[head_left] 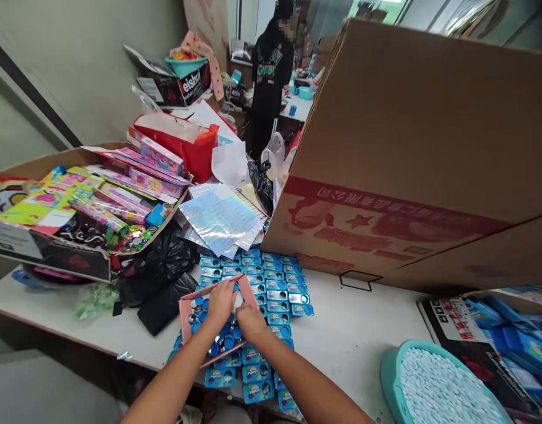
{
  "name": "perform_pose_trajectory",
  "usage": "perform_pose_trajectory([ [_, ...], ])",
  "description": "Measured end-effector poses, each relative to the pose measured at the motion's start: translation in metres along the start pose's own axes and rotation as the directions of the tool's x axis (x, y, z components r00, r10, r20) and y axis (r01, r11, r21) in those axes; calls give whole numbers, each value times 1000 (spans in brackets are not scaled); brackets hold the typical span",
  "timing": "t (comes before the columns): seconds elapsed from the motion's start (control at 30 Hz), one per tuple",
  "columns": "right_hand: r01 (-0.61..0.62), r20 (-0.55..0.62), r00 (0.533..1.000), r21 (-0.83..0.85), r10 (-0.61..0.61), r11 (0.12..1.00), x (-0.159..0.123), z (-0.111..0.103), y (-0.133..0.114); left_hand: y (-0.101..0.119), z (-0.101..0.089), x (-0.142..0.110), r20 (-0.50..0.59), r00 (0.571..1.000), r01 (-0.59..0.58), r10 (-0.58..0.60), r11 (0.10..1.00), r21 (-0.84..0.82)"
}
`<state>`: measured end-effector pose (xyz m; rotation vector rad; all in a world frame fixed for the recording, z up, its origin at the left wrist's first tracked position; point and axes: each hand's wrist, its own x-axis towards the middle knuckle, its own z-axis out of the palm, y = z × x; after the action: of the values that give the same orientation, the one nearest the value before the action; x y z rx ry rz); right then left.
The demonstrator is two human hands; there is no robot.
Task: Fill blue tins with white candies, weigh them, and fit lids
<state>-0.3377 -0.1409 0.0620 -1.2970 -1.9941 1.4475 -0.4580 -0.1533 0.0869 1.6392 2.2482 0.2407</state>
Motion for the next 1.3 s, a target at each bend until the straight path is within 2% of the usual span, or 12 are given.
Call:
perform_pose_trajectory([
  [0.13, 23, 36, 999, -263, -14, 964, 3, 1, -2, 5, 3, 6, 57, 998, 2, -2, 1000, 1],
  [0.23, 28, 150, 987, -500, 55, 866, 3, -7, -4, -1, 1, 6, 64, 997, -37, 37, 999, 0],
  [0.33, 63, 249, 962, -601, 112, 797, 2, -17, -7, -9, -2, 4, 74, 989, -128, 127, 992, 11],
  [0.4, 103, 271, 960, -569, 69, 816, -1, -22, -8, -14, -1, 2, 51, 984, -169, 169, 986, -14],
  [0.47, 122, 226, 974, -484, -11, 867, -4, -27, -7, -17, 0, 0, 2, 984, -179, 180, 982, -66],
  [0.6, 93, -35, 994, -197, -102, 976, -2, -50, 4, -19, 4, -2, -46, 987, -159, 153, 969, -186],
  [0.73, -16, -329, 944, -19, 9, 1000, 22, -95, 32, -14, 4, 0, -51, 994, -110, 100, 959, -260],
  [0.83, -163, -414, 899, -20, 141, 986, 50, -127, 56, -7, 5, 1, -48, 997, -73, 62, 959, -274],
  [0.97, -338, -380, 882, -97, 279, 936, 82, -144, 73, 0, 6, -2, -60, 997, -68, 53, 953, -296],
  [1.13, -456, -260, 880, -230, 397, 860, 99, -151, 69, 9, -5, -4, -102, 994, -65, 34, 944, -324],
  [1.2, -489, -241, 870, -311, 431, 815, 103, -155, 65, 18, -12, 5, -163, 984, -124, 77, 945, -302],
  [1.3, -505, -197, 862, -418, 467, 755, 109, -162, 58, 42, -19, 34, -213, 958, -239, 192, 945, -222],
])
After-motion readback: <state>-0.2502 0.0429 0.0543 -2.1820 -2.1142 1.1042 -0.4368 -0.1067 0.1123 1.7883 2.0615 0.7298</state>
